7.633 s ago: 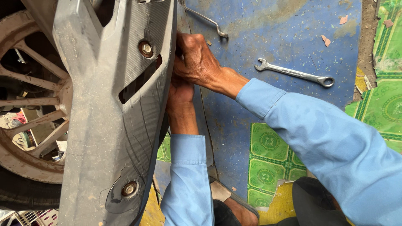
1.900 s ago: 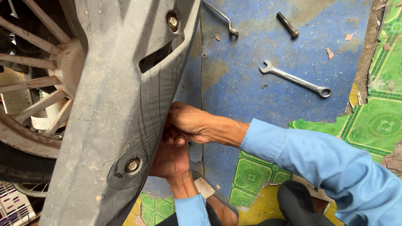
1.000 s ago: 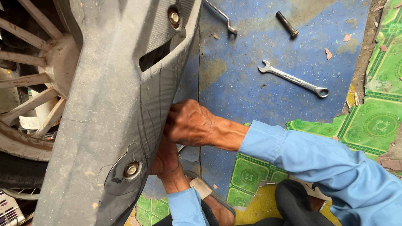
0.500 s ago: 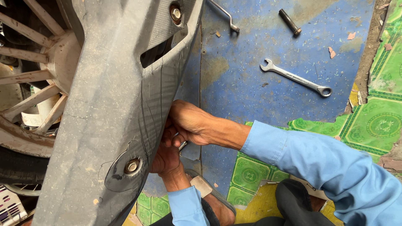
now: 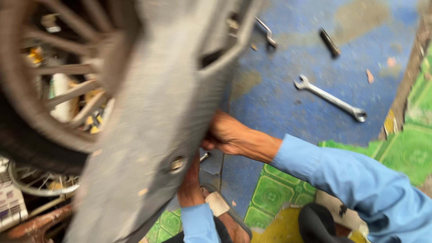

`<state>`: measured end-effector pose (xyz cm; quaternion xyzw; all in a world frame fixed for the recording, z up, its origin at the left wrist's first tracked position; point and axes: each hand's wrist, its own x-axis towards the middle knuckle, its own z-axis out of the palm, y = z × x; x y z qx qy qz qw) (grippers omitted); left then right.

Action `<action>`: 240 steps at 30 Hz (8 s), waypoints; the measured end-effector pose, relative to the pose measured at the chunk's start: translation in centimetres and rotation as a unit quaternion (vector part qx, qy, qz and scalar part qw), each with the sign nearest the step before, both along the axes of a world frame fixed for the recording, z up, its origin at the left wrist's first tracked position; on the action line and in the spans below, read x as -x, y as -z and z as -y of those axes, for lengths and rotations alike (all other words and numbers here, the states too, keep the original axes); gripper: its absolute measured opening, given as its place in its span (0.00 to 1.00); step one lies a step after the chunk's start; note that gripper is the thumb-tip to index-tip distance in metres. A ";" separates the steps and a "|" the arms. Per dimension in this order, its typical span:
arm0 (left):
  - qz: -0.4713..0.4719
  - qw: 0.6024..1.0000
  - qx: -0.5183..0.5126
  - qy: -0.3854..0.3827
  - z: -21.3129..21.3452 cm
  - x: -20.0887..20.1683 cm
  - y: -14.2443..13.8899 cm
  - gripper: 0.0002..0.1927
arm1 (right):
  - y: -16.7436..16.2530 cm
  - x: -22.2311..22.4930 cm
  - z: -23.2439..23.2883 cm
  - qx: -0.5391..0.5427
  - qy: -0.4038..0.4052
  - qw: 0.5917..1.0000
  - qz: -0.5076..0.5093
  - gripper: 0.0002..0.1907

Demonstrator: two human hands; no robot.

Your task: The person aligns and secures a motorcycle rear mudguard to the swingarm using bolts and a wrench. They repeatedly adjust the mudguard position, insert bolts, and tighten them by hand and with a wrench.

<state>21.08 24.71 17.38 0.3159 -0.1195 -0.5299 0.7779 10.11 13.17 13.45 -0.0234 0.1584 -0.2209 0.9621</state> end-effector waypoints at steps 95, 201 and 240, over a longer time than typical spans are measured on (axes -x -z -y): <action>0.590 0.771 0.025 -0.238 -10.2 -3.7 -25.0 0.26 | -11.1 -2.5 -9.3 0.598 0.266 0.549 -0.520 0.06; 0.655 0.671 0.012 -0.346 -8.8 -2.5 -23.1 0.25 | -12.2 -2.4 -8.6 0.512 0.250 0.705 -0.422 0.10; 0.660 0.665 0.014 -0.349 -8.7 -2.7 -22.9 0.25 | -15.2 -0.8 -9.0 0.371 0.096 0.820 -0.425 0.18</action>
